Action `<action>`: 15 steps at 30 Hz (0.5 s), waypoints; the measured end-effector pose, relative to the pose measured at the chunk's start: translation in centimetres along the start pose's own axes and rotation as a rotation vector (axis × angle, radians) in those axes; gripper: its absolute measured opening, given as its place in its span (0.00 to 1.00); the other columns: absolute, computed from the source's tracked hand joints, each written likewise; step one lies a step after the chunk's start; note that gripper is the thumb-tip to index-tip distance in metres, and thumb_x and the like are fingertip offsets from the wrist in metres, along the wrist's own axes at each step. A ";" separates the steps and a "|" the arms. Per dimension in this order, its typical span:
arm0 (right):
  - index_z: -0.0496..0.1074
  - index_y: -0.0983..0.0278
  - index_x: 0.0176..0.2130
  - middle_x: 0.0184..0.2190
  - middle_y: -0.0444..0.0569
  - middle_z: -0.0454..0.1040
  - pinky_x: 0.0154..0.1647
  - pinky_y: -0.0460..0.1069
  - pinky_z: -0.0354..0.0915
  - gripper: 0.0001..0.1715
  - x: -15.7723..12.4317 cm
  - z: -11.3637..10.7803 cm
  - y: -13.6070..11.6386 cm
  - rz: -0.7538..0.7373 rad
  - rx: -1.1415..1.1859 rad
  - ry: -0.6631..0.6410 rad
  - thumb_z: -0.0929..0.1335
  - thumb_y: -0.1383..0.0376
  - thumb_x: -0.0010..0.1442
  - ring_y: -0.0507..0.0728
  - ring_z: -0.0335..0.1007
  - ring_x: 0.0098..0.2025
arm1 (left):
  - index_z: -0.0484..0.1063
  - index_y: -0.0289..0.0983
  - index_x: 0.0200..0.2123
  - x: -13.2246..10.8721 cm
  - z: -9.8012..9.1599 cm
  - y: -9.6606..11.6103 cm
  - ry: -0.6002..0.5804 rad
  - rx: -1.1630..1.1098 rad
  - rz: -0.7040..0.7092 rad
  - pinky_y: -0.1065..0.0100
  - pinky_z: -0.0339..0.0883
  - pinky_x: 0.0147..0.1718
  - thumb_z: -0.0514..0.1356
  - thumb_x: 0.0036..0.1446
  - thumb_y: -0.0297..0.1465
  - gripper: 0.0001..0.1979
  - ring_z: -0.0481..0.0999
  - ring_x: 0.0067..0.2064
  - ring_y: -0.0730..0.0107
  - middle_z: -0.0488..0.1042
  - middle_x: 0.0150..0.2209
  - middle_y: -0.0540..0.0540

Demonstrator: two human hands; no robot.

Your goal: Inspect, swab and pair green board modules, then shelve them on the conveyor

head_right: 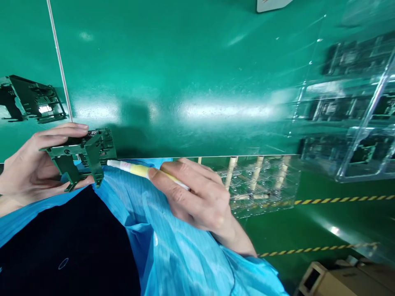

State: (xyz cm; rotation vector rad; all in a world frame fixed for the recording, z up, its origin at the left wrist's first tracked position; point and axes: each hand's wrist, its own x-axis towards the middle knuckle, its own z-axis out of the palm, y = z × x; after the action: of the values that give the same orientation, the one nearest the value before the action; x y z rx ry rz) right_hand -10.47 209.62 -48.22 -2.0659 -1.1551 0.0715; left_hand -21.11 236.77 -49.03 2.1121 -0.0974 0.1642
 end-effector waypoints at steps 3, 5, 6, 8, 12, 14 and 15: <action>0.75 0.64 0.48 0.41 0.52 0.80 0.35 0.51 0.77 0.12 0.2 0.4 -0.1 -0.042 -0.004 -0.040 0.67 0.75 0.66 0.55 0.77 0.36 | 0.60 0.46 0.66 0.0 -0.1 0.1 -0.018 -0.024 0.026 0.37 0.68 0.64 0.60 0.66 0.33 0.27 0.71 0.64 0.54 0.74 0.57 0.40; 0.75 0.64 0.48 0.41 0.51 0.80 0.35 0.50 0.77 0.12 0.5 0.4 -0.2 -0.073 -0.046 -0.065 0.67 0.73 0.67 0.54 0.76 0.35 | 0.63 0.43 0.65 0.1 -0.1 0.1 -0.014 -0.041 0.044 0.39 0.71 0.61 0.64 0.62 0.29 0.29 0.73 0.63 0.53 0.76 0.56 0.38; 0.74 0.63 0.49 0.41 0.51 0.80 0.35 0.50 0.77 0.11 0.7 0.4 -0.3 -0.095 -0.056 -0.080 0.67 0.72 0.68 0.54 0.76 0.34 | 0.64 0.41 0.64 0.2 -0.1 0.1 -0.009 -0.045 0.050 0.41 0.73 0.60 0.66 0.60 0.27 0.30 0.73 0.63 0.53 0.76 0.55 0.38; 0.73 0.64 0.49 0.40 0.51 0.79 0.36 0.49 0.77 0.10 1.1 0.3 -0.5 -0.121 -0.052 -0.120 0.65 0.72 0.69 0.54 0.76 0.34 | 0.65 0.40 0.63 0.3 -0.1 0.1 -0.004 -0.035 0.058 0.44 0.76 0.58 0.68 0.57 0.25 0.32 0.74 0.62 0.53 0.77 0.55 0.37; 0.72 0.66 0.48 0.41 0.53 0.79 0.41 0.50 0.77 0.09 1.9 0.3 -0.8 -0.170 -0.048 -0.186 0.64 0.72 0.70 0.55 0.76 0.38 | 0.64 0.41 0.64 0.2 -0.2 0.2 -0.009 -0.005 0.052 0.42 0.76 0.57 0.73 0.52 0.29 0.38 0.74 0.62 0.49 0.77 0.55 0.37; 0.72 0.67 0.48 0.40 0.54 0.79 0.40 0.50 0.76 0.09 2.3 0.6 -0.8 -0.201 -0.038 -0.204 0.64 0.72 0.70 0.55 0.75 0.37 | 0.64 0.42 0.64 0.0 -0.3 0.3 -0.018 -0.020 0.035 0.42 0.75 0.58 0.71 0.55 0.29 0.35 0.73 0.62 0.50 0.76 0.56 0.37; 0.72 0.68 0.48 0.39 0.54 0.78 0.38 0.50 0.76 0.10 2.4 0.8 -0.7 -0.216 -0.023 -0.210 0.64 0.73 0.70 0.54 0.74 0.36 | 0.64 0.42 0.64 0.0 -0.3 0.4 -0.022 -0.031 0.033 0.42 0.74 0.59 0.69 0.57 0.29 0.33 0.73 0.63 0.50 0.76 0.56 0.37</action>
State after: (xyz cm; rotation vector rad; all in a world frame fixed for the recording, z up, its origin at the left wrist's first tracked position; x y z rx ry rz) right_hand -9.89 212.14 -47.61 -1.9763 -1.5077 0.1748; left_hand -21.23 236.80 -48.54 2.0822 -0.1469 0.1584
